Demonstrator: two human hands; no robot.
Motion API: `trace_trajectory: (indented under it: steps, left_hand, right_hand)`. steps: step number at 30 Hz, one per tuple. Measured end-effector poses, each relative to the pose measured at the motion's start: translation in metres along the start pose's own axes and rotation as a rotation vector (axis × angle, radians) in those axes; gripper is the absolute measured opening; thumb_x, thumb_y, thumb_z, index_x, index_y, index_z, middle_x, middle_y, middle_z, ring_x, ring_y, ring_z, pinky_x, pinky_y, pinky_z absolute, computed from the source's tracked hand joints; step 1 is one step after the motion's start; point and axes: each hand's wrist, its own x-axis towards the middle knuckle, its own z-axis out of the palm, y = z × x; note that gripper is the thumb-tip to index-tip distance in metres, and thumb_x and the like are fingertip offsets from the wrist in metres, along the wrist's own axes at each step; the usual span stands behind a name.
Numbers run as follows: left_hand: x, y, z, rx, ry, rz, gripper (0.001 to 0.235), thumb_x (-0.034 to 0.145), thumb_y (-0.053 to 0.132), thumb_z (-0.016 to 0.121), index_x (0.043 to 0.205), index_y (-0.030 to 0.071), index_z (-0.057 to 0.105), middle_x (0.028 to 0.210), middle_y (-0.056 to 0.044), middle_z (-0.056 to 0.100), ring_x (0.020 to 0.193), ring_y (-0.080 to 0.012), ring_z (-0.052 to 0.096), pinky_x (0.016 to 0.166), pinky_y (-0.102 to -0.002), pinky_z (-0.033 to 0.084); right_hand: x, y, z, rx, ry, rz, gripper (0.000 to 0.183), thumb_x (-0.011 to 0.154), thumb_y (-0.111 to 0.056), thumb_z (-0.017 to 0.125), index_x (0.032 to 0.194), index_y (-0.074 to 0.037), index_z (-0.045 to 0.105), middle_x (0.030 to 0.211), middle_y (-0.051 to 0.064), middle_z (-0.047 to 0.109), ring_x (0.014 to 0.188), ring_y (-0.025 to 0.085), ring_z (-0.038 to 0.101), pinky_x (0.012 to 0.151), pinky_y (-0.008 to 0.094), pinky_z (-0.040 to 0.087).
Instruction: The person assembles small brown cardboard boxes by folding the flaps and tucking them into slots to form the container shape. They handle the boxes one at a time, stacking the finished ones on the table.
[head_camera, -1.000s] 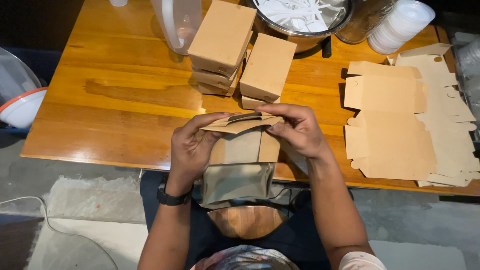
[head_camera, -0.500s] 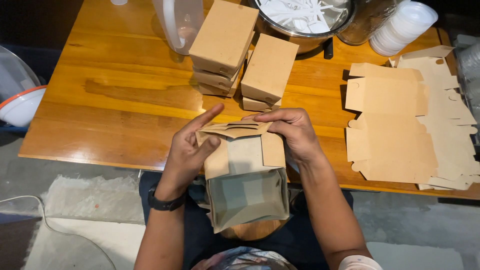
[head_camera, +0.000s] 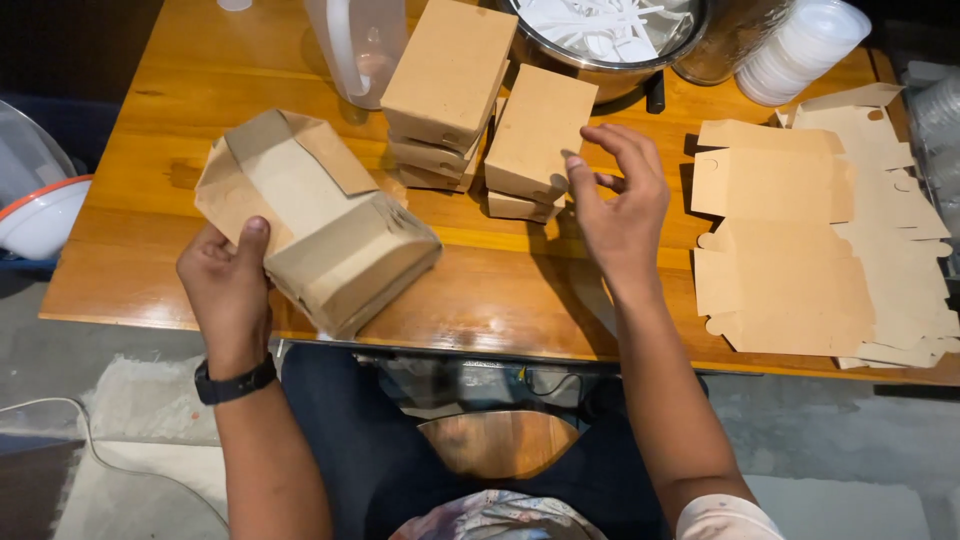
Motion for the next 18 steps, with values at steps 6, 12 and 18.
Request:
trace_trajectory:
  steps: [6, 12, 18]
  left_hand:
    - [0.037, -0.043, -0.003, 0.204, 0.045, 0.015, 0.045, 0.088, 0.019, 0.061, 0.114, -0.007, 0.037, 0.074, -0.012, 0.055, 0.062, -0.0122, 0.055, 0.052, -0.024, 0.046]
    - [0.006, 0.013, 0.012, 0.913, 0.331, 0.390, 0.032, 0.081, 0.025, 0.066, 0.100, 0.001, 0.058, 0.080, -0.013, 0.049, 0.076, -0.0335, 0.050, 0.062, -0.046, 0.040]
    - [-0.059, 0.072, 0.065, 0.502, 0.323, 0.945, 0.005, 0.076, -0.013, 0.052, 0.078, -0.009, 0.055, 0.082, -0.015, 0.038, 0.077, -0.0278, 0.039, 0.064, -0.038, 0.038]
  right_hand:
    - [-0.004, -0.011, 0.013, -0.093, -0.264, 0.292, 0.066, 0.069, -0.019, 0.071, 0.125, -0.013, 0.037, 0.119, 0.030, 0.031, 0.112, 0.049, 0.033, 0.088, 0.053, 0.035]
    - [-0.012, 0.005, 0.017, -0.068, -0.240, 0.312, 0.055, 0.076, -0.011, 0.064, 0.124, -0.018, 0.038, 0.124, 0.019, 0.040, 0.080, 0.026, 0.047, 0.072, 0.032, 0.043]
    - [-0.016, 0.020, 0.001, 0.050, -0.131, 0.165, 0.053, 0.076, -0.007, 0.065, 0.122, -0.008, 0.039, 0.127, 0.010, 0.041, 0.122, 0.021, 0.035, 0.102, 0.031, 0.028]
